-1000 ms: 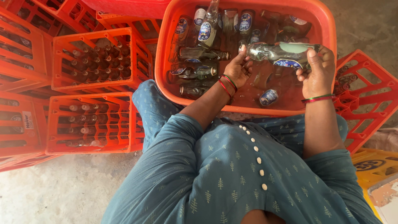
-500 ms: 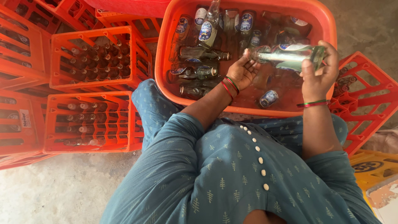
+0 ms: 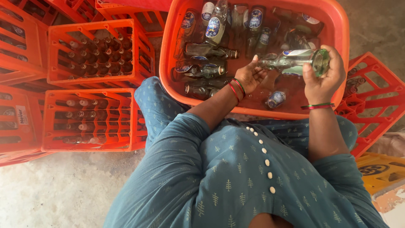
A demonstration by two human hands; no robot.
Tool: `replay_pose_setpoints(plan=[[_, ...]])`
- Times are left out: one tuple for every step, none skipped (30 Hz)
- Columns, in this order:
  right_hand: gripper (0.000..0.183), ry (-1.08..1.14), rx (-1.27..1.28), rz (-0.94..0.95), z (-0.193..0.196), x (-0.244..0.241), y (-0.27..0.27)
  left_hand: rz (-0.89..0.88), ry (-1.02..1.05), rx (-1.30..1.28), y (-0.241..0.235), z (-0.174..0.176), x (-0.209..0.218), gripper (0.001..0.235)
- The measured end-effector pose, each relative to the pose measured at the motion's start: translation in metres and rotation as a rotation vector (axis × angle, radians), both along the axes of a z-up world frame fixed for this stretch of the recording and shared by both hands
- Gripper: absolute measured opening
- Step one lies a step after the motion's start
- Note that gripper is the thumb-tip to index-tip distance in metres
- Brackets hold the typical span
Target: The person sits on the floor and washes glass bottles by hand in a red tub filled with water. They repeatedly pick up bottles, rinse them, and place them into an adjacent orange crate.
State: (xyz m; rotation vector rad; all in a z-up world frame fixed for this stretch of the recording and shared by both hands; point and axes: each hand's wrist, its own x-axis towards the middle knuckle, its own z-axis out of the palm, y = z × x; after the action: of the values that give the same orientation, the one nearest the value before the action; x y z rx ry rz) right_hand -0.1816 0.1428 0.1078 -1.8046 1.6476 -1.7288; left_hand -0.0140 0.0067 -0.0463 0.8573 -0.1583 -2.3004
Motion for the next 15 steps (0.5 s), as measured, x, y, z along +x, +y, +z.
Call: replay_pose_setpoints(plan=[[0.052,-0.073,0.046,0.009,-0.005,-0.003,-0.003,-0.007,-0.042,-0.008,-0.003,-0.003,0.001,0.038],[0.050,-0.145,0.093,0.019,-0.012,-0.008,-0.006,0.002,-0.034,-0.046,-0.009,-0.007,0.004,0.037],[0.047,-0.281,0.170,0.001,-0.021,-0.013,-0.010,0.010,-0.027,-0.083,-0.015,-0.011,0.006,0.037],[0.045,-0.417,0.248,-0.015,-0.030,-0.019,-0.015,0.017,-0.019,-0.120,-0.022,-0.015,0.007,0.037],[0.042,-0.553,0.324,-0.029,-0.041,-0.025,-0.023,0.040,0.027,-0.136,-0.030,-0.019,0.008,0.033],[0.040,-0.662,0.397,-0.038,-0.051,-0.033,-0.036,0.063,0.073,-0.152,-0.037,-0.023,0.007,0.028],[0.039,-0.771,0.471,-0.047,-0.063,-0.040,-0.048,0.086,0.119,-0.166,-0.042,-0.030,0.007,0.024],[0.039,-0.881,0.545,-0.056,-0.076,-0.044,-0.056,0.103,0.094,-0.153,-0.044,-0.037,0.006,0.018],[0.041,-0.919,0.633,-0.106,-0.090,-0.047,-0.062,0.120,0.071,-0.141,-0.047,-0.043,0.002,0.013],[0.043,-0.957,0.720,-0.155,-0.101,-0.049,-0.066,0.137,0.048,-0.130,-0.047,-0.051,-0.002,0.012],[0.045,-0.992,0.807,-0.201,-0.109,-0.052,-0.071,0.133,0.051,-0.137,-0.049,-0.058,-0.006,0.013],[0.043,-0.984,0.853,-0.250,-0.116,-0.054,-0.072,0.128,0.055,-0.143,-0.049,-0.065,-0.010,0.016],[0.041,-0.975,0.904,-0.295,-0.122,-0.054,-0.071,0.129,0.056,-0.147,-0.048,-0.073,-0.011,0.021],[0.039,-0.964,0.954,-0.342,-0.126,-0.053,-0.071,0.147,0.015,-0.124,-0.050,-0.079,-0.014,0.022],[0.039,-0.946,0.954,-0.305,-0.130,-0.051,-0.068,0.165,-0.027,-0.096,-0.049,-0.087,-0.015,0.023]])
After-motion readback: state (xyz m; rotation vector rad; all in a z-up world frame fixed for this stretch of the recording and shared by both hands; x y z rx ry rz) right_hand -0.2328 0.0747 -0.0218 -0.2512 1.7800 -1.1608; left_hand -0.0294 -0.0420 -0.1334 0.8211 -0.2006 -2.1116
